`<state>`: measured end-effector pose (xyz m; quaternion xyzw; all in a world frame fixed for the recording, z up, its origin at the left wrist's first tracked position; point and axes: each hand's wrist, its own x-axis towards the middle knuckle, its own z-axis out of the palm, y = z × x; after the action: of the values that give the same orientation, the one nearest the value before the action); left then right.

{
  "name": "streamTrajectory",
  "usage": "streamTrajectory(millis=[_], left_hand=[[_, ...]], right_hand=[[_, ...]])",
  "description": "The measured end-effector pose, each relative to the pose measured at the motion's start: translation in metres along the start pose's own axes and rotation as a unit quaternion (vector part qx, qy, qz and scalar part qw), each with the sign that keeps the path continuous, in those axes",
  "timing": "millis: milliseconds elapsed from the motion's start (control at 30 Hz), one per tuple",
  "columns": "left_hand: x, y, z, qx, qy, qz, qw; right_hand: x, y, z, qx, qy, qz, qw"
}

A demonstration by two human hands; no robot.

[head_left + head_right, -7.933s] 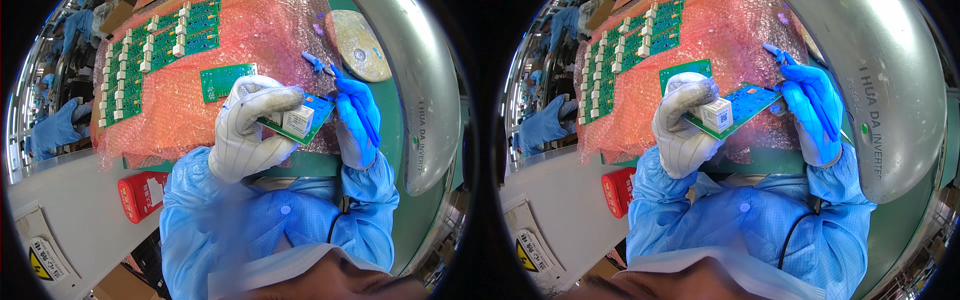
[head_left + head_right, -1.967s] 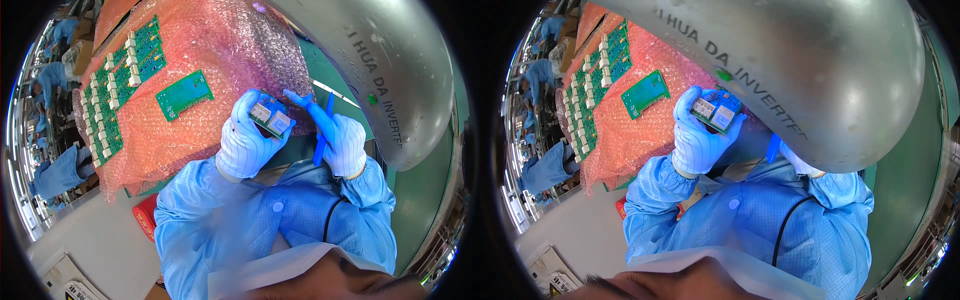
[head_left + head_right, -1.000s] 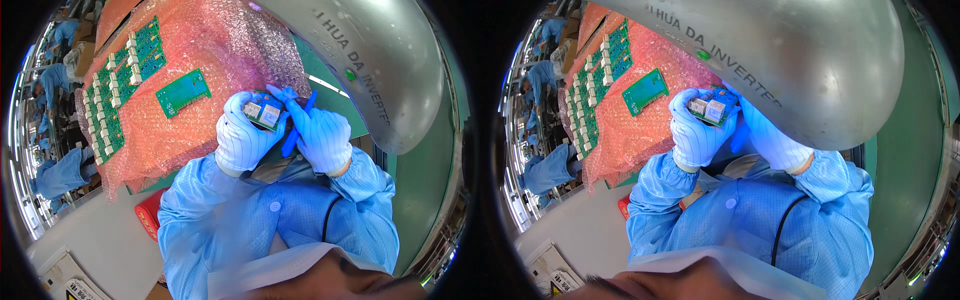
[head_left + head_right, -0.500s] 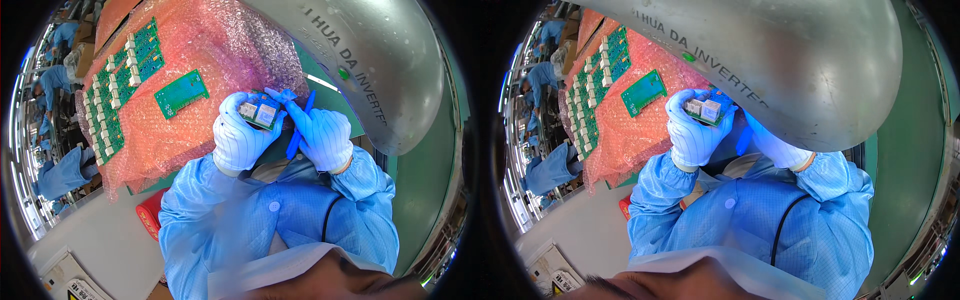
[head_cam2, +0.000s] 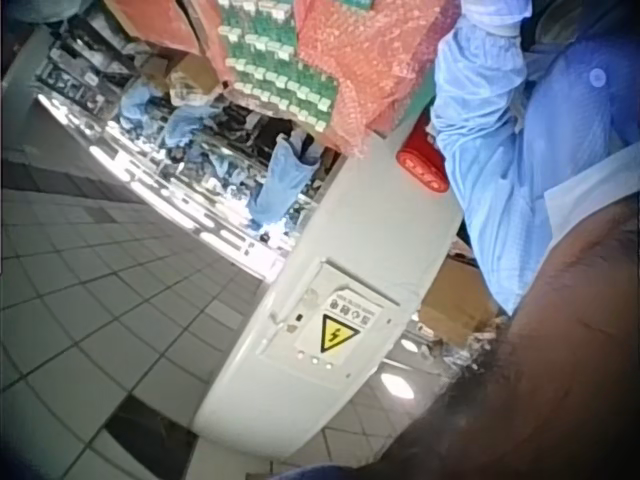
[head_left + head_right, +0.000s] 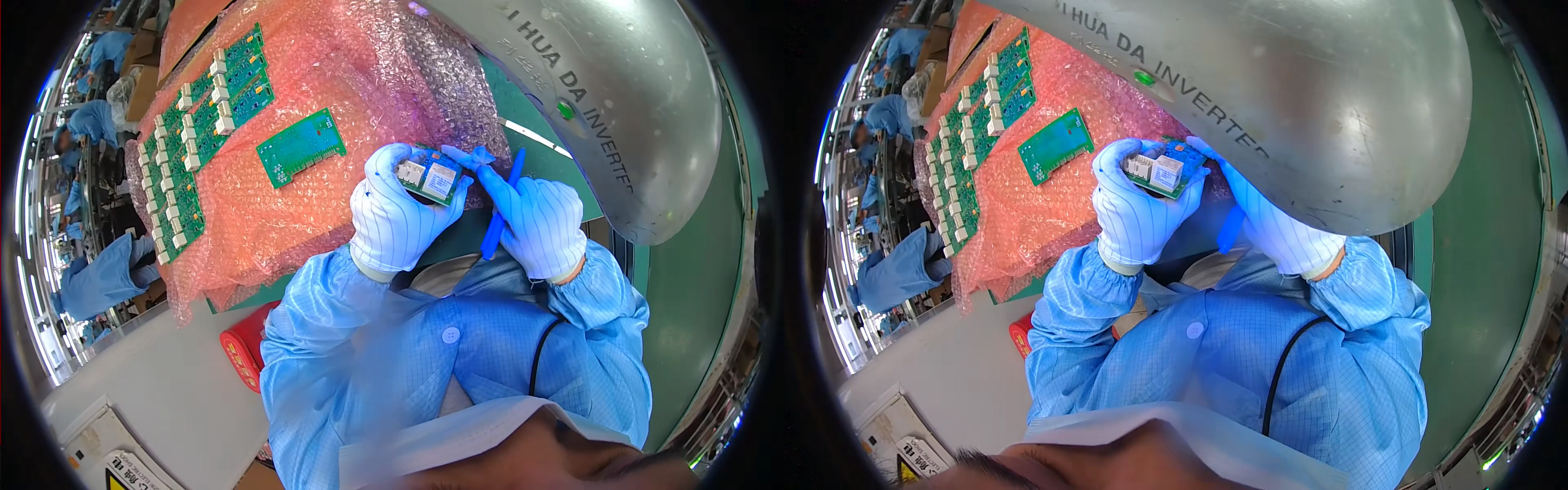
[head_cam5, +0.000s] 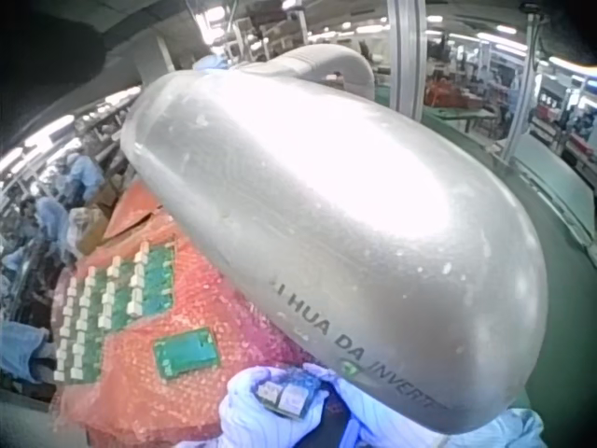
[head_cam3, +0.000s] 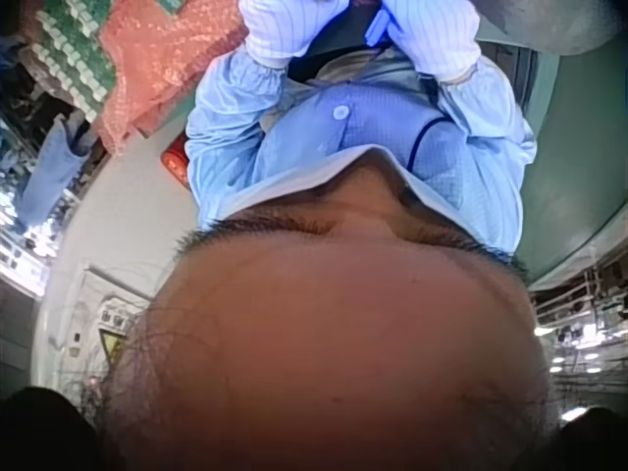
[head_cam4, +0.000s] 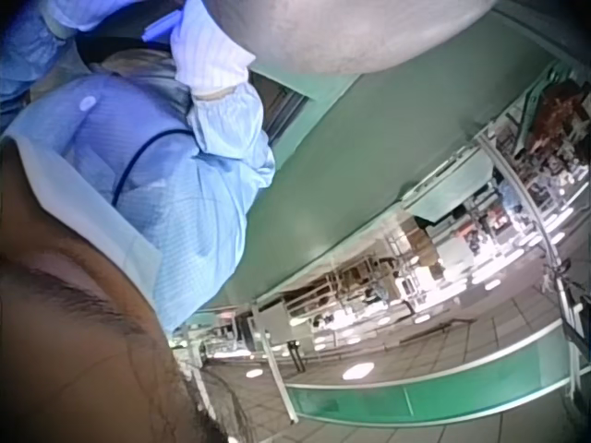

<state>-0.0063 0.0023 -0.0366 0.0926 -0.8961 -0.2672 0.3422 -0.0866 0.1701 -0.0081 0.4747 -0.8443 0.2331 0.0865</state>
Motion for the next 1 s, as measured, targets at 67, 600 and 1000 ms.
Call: streamTrajectory(millis=[67, 600, 1000], left_hand=[[0.001, 0.000, 0.001, -0.010, 0.003, 0.003, 1.000], [-0.001, -0.004, 0.002, -0.015, -0.009, 0.006, 1.000], [0.001, 0.000, 0.001, -0.005, -0.001, 0.000, 1.000]], right_hand=[[-0.001, -0.002, -0.007, 0.014, -0.015, 0.018, 1.000], [-0.006, 0.012, 0.006, -0.041, 0.013, 0.034, 0.999], [-0.016, 0.017, 0.000, -0.029, 0.009, -0.026, 0.999]])
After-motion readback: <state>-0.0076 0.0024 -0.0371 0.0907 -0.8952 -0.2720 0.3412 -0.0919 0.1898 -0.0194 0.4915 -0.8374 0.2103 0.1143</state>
